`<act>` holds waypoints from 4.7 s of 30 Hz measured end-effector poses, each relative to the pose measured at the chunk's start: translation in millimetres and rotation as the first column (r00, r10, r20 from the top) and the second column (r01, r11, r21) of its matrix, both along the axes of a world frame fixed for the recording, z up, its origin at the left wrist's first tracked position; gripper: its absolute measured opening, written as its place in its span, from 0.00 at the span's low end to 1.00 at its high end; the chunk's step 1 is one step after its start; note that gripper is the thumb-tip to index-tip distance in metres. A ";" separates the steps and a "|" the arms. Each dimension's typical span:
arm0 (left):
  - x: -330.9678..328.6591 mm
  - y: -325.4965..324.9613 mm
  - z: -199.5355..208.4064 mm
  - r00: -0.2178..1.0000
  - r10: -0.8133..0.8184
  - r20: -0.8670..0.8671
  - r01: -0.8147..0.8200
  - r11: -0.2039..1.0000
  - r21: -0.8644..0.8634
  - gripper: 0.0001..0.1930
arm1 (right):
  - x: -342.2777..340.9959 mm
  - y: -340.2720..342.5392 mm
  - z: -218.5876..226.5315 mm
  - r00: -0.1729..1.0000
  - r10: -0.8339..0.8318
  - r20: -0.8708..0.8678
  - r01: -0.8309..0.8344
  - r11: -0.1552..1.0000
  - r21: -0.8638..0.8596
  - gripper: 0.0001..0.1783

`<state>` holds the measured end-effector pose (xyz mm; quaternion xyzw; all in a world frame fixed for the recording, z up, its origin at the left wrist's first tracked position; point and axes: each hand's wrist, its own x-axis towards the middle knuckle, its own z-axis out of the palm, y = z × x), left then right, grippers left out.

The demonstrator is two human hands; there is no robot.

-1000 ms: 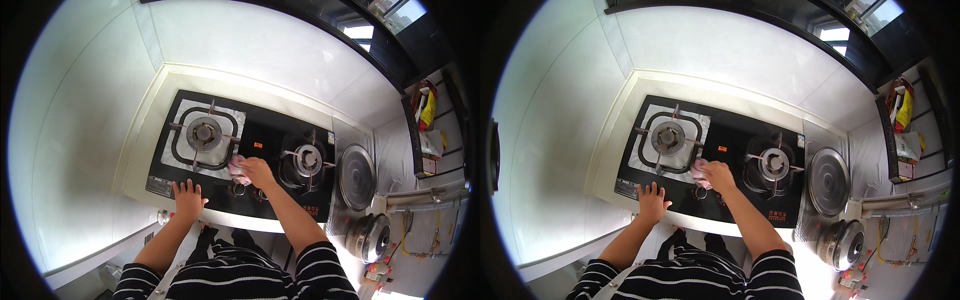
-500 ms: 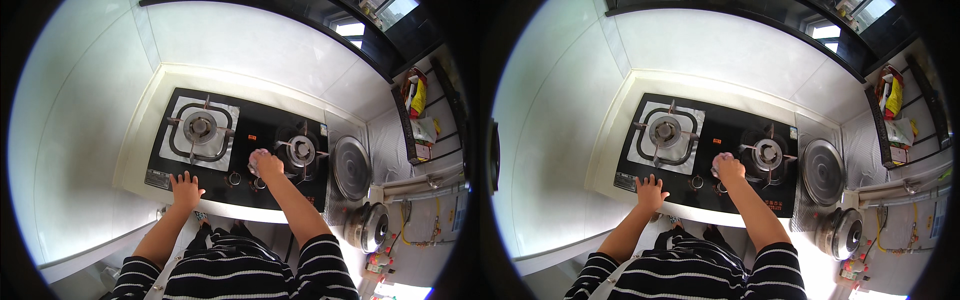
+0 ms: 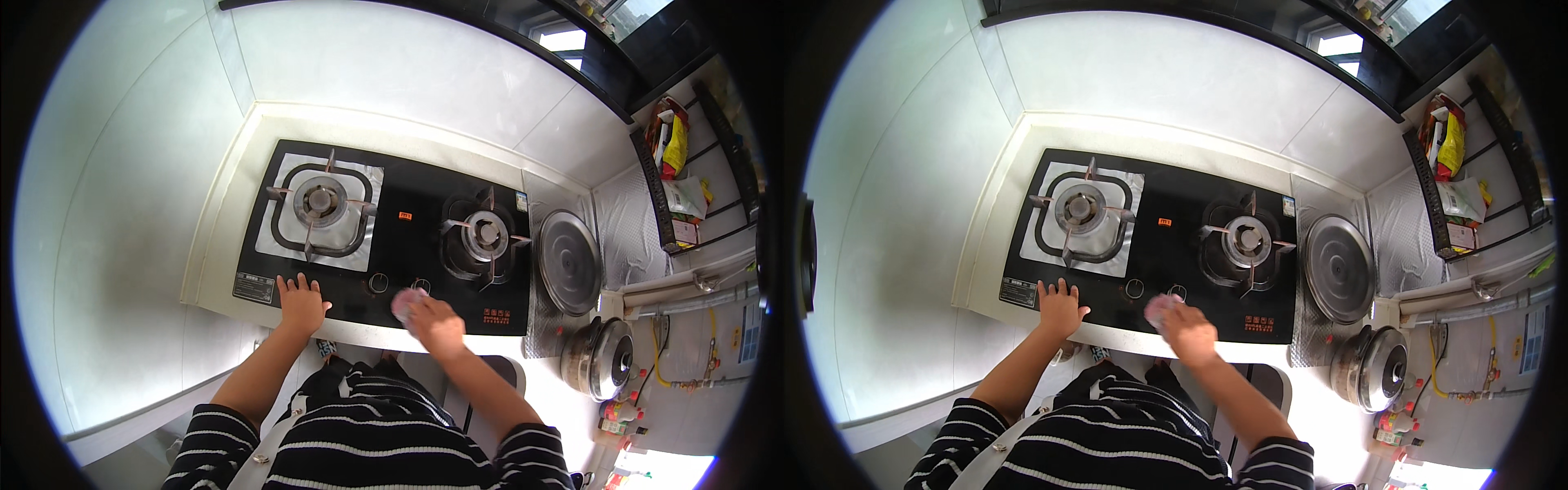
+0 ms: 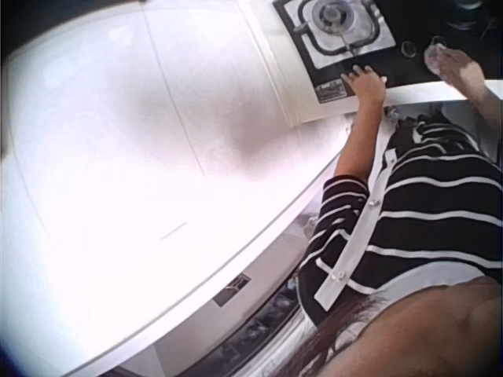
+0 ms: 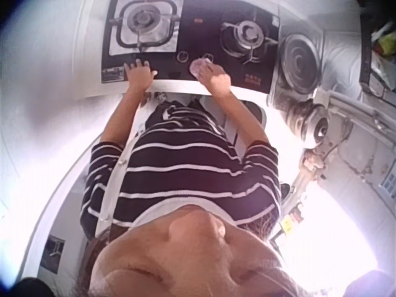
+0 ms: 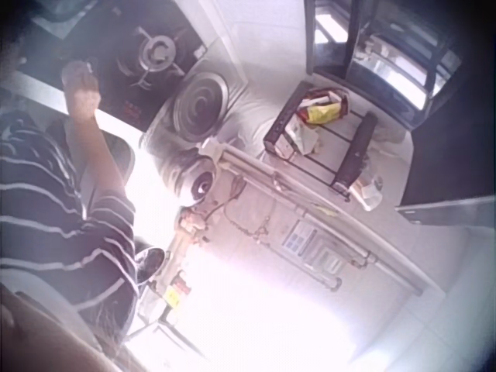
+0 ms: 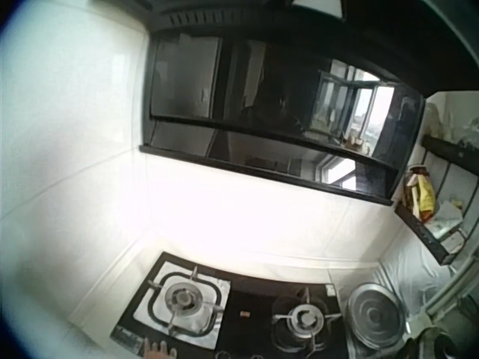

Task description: The person cleans a kitchen sink area and a gas stovetop. They first handle a plastic bag and a green funnel at the sink, then pick up a wok to pour out residual oil into the sink. Finally, they use a cloth to wipe the surface of the gas stovetop and the burner grates.

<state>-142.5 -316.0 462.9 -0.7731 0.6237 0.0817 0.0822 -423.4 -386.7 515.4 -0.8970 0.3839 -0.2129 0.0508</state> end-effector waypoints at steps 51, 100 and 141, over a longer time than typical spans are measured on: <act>-28.4 -19.8 -17.3 0.194 0.032 -0.981 -0.288 0.957 -0.025 0.32 | 99.8 -0.9 -11.3 0.918 -0.395 -0.016 0.375 0.857 0.353 0.28; -116.4 -121.0 16.4 0.821 -0.399 -0.408 0.417 0.908 -0.048 0.18 | 11.3 -12.2 -17.1 0.840 -0.541 0.053 0.510 0.818 0.268 0.26; -193.1 -280.2 86.3 0.473 -0.764 -0.438 0.363 0.622 -0.694 0.11 | -91.5 -14.8 -35.2 0.761 -0.571 0.307 0.428 0.799 0.424 0.25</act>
